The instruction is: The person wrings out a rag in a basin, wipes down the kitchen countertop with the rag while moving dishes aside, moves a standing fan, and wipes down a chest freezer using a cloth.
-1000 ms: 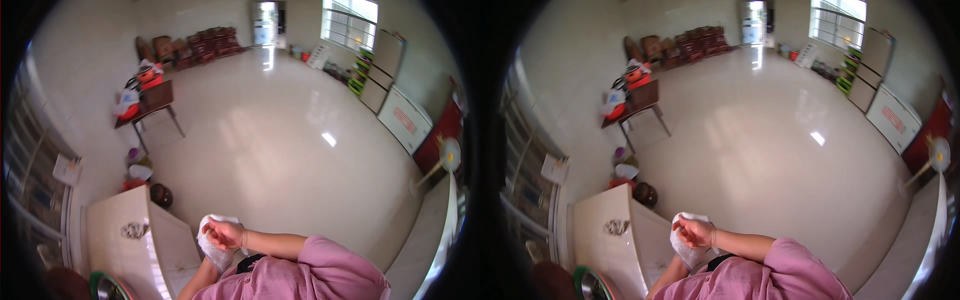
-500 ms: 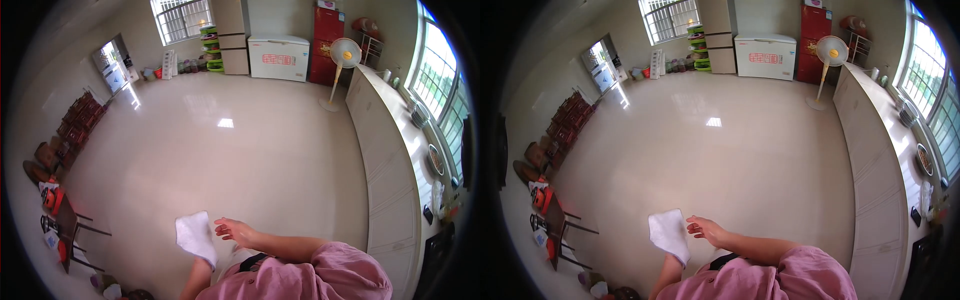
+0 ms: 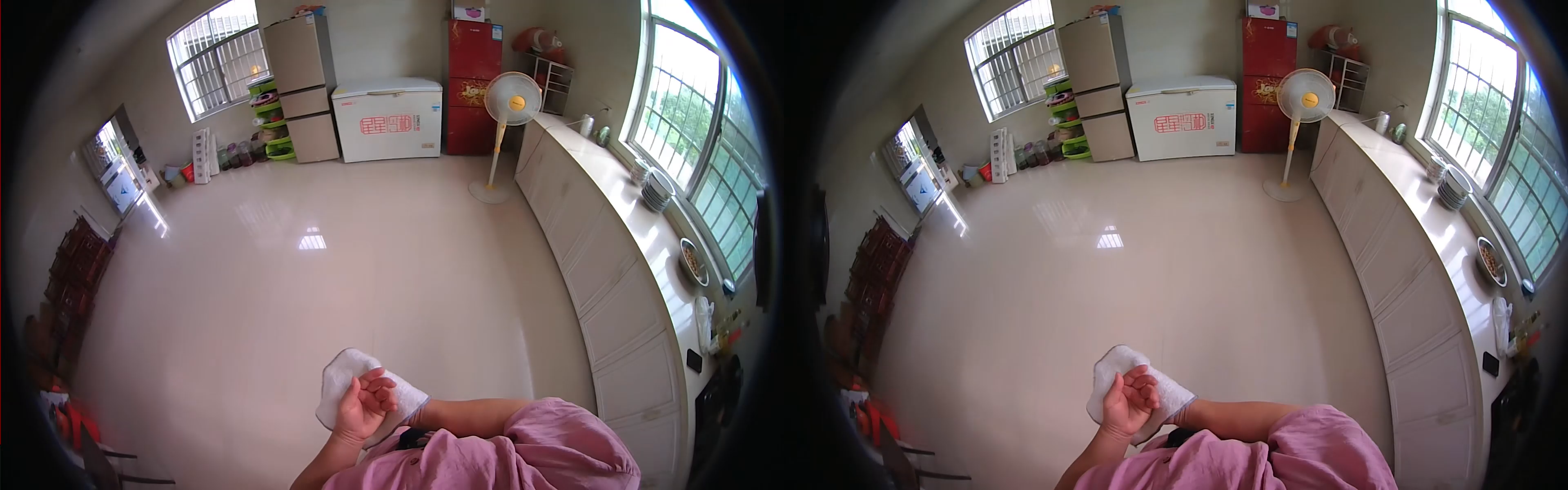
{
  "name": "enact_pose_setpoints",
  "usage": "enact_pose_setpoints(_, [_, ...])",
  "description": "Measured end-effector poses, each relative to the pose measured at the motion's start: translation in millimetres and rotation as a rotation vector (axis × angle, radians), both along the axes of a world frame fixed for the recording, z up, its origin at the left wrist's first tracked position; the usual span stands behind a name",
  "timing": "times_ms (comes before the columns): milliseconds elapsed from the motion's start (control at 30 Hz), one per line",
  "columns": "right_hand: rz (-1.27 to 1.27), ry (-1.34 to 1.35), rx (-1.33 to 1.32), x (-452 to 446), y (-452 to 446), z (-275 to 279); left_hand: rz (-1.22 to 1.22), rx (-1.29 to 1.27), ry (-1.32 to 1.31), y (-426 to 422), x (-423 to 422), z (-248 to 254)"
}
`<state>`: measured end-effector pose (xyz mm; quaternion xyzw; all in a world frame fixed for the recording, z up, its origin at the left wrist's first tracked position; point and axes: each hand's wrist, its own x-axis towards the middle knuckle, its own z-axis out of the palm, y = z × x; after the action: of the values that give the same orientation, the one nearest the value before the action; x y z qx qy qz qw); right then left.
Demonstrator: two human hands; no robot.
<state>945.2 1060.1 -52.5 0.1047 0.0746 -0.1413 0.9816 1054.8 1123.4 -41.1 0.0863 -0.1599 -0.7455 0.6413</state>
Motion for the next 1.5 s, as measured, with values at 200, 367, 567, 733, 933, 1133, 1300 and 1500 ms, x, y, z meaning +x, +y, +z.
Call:
enact_pose_setpoints(200, [-0.228, -0.126, 0.23, -25, -108, 14, -0.436, -0.008, 0.028, -133, -2, -24])
enact_pose_setpoints(367, [-0.33, -0.238, -0.111, -72, -223, -65, -0.46, 0.066, -0.167, -247, -32, -22])
enact_pose_setpoints(567, [-0.205, 0.193, -0.689, -101, -369, -71, -0.218, 0.263, -0.616, -361, -56, -14])
enact_pose_setpoints(733, [0.049, 1.283, -2.348, -119, -435, 3, -0.11, 0.462, -0.201, -445, -106, -1])
enact_pose_setpoints(933, [0.165, 1.155, -2.56, -122, -537, -5, 0.082, 0.537, -0.235, -536, -101, -22])
enact_pose_setpoints(1133, [-0.152, 1.008, -2.23, -122, -648, -28, 0.069, 0.462, -0.215, -658, -76, -29])
enact_pose_setpoints(1300, [0.032, 1.211, -2.611, -119, -749, -17, -0.059, 0.39, -0.051, -786, -90, -40])
enact_pose_setpoints(1500, [-0.178, 1.073, -2.558, -114, -857, 12, -0.588, 0.205, 0.307, -871, -74, -55])
